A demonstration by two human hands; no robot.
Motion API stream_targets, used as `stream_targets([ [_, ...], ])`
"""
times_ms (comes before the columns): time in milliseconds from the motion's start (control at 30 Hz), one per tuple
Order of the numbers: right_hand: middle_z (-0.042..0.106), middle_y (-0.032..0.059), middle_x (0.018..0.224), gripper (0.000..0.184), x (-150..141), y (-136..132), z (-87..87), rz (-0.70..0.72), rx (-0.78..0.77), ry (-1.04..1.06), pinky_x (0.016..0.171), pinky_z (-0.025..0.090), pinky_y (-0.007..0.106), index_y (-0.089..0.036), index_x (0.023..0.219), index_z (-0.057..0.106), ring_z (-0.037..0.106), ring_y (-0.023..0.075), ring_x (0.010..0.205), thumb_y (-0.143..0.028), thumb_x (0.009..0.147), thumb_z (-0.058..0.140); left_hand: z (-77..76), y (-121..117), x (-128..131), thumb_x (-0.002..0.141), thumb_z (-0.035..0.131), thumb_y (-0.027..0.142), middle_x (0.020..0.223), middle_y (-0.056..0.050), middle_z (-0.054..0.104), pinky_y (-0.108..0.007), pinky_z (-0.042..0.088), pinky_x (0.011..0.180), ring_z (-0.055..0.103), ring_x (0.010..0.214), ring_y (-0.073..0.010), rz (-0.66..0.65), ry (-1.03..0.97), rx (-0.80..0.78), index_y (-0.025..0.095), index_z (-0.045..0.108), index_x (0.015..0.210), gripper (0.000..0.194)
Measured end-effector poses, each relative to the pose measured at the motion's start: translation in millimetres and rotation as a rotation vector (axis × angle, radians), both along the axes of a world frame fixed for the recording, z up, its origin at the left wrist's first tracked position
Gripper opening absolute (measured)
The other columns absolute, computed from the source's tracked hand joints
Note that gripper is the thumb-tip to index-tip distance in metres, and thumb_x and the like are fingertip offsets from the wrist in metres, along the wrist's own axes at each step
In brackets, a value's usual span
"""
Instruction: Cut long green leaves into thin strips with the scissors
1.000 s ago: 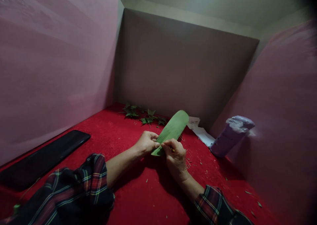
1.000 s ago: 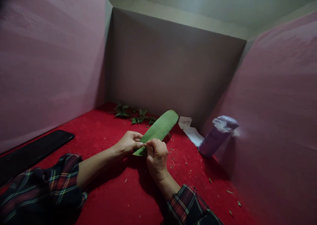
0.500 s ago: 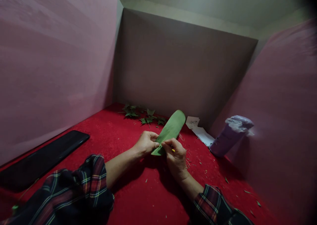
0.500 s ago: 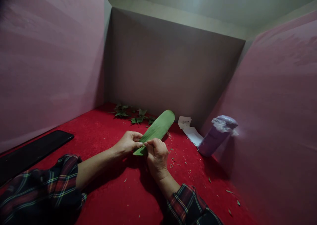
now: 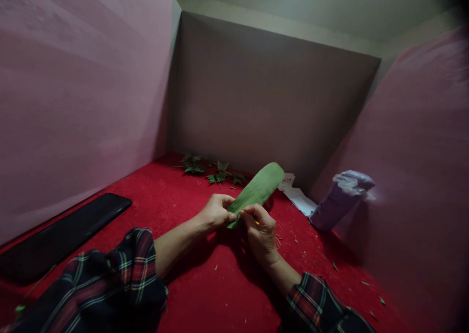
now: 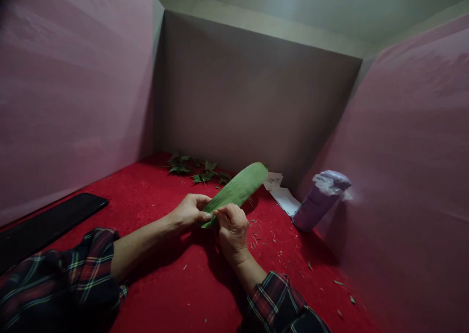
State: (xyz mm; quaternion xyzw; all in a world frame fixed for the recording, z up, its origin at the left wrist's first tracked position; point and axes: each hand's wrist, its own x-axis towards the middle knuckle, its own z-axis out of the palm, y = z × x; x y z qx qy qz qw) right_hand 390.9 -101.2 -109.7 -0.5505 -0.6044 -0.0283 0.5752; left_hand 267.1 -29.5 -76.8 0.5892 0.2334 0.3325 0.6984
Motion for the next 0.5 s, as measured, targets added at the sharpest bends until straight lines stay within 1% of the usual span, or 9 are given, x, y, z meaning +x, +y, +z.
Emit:
stream_targets([
  [200,0.052,-0.0009,0.066,0.016,1,0,1.9,-0.005,0.011,0.019,0.06,0.038,0.026,-0.02,0.065,0.053,0.049,0.0149,0.066,-0.026,0.08,0.055,5.0,1,-3,0.038,0.067,0.009,0.055,-0.001,0.06,-0.021,0.037,0.048,0.051,0.048,-0.0103,-0.027,0.048,-0.025,0.009,0.061,0.064,0.026],
  [367,0.052,-0.0006,0.066,0.016,0,-2,7.8,-0.036,0.052,-0.028,0.064,0.038,0.028,-0.02,0.064,0.053,0.05,0.0157,0.067,-0.025,0.08,0.055,11.0,-1,-5,0.037,0.069,0.008,0.055,-0.001,0.061,-0.021,0.037,0.048,0.052,0.048,-0.0103,-0.05,0.067,-0.041,0.009,0.061,0.064,0.028],
  [500,0.053,-0.0006,0.065,0.017,2,-2,10.0,-0.086,0.076,-0.073,0.066,0.037,0.029,-0.02,0.064,0.053,0.049,0.016,0.067,-0.026,0.08,0.055,11.8,-1,-6,0.036,0.07,0.008,0.056,-0.001,0.062,-0.022,0.038,0.049,0.053,0.049,-0.0107,-0.047,0.067,-0.051,0.009,0.062,0.065,0.03],
])
